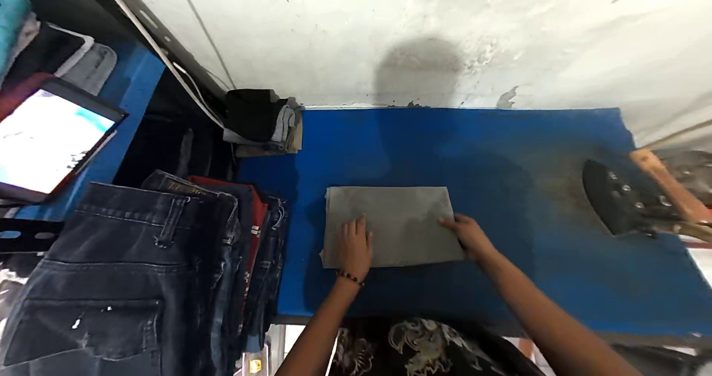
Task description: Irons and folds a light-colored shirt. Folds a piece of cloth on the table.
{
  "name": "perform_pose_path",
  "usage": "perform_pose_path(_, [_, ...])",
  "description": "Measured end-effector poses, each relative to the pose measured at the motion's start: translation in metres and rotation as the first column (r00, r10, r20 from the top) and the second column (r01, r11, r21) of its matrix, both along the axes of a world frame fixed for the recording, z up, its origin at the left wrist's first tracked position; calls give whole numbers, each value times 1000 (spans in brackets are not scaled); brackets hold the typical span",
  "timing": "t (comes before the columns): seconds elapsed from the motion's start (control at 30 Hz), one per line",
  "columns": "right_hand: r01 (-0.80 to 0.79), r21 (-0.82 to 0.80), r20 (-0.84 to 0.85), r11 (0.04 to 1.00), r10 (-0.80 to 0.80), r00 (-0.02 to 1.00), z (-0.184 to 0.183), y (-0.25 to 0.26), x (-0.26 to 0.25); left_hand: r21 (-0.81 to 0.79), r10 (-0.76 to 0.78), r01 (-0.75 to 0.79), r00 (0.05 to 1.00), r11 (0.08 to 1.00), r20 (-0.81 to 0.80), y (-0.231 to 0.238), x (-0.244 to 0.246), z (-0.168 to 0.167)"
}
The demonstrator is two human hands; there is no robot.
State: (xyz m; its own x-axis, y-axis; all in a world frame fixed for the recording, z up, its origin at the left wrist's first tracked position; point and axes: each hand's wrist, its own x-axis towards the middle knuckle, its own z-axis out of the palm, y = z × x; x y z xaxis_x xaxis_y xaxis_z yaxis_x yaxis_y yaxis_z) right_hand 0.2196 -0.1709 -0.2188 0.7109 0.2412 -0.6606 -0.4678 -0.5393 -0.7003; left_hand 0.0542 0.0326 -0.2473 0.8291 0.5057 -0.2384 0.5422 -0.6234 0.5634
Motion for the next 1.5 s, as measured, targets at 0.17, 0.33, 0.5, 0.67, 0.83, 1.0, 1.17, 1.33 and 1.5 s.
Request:
perform_pose_path(0.17, [-487,179,486,855,353,799,133,21,32,-792,384,-282,921,541,-66,-5,69,64])
perform_pose_path(0.33, [-811,-340,849,476,527,-47,209,-14,44,-967,514,-48,853,249,90,-5,129,132])
perform_pose_path(0.5, [-697,-636,681,333,667,-303,156,-73,9,-778,261,-117,963,617,62,-34,161,117])
perform_pose_path(0.67, [-904,-394,441,165,897,-29,68,-145,-8,-391,238,-267,963,881,-123,-84,132,27])
perform_pose_path(0.83, [-254,-699,478,669,701,530,55,-265,167,118,93,-94,996,989,17,-163,53,-11])
perform_pose_path(1.0, [176,-598,501,782,192,844,12,-356,269,473,-237,136,958,870,161,-189,22,-54])
perform_pose_path(1.17, [87,-347,143,934,-39,989,20,-340,278,506,-274,162,949,847,156,-188,21,-74])
perform_pose_path(1.33, [-286,-437,121,853,371,921,88,-221,205,479,-393,235,882,846,260,-181,7,-67])
perform_pose_path(1.5, [-658,-566,53,496,819,571,101,-59,111,475,-579,410,761,779,293,-165,-30,-74])
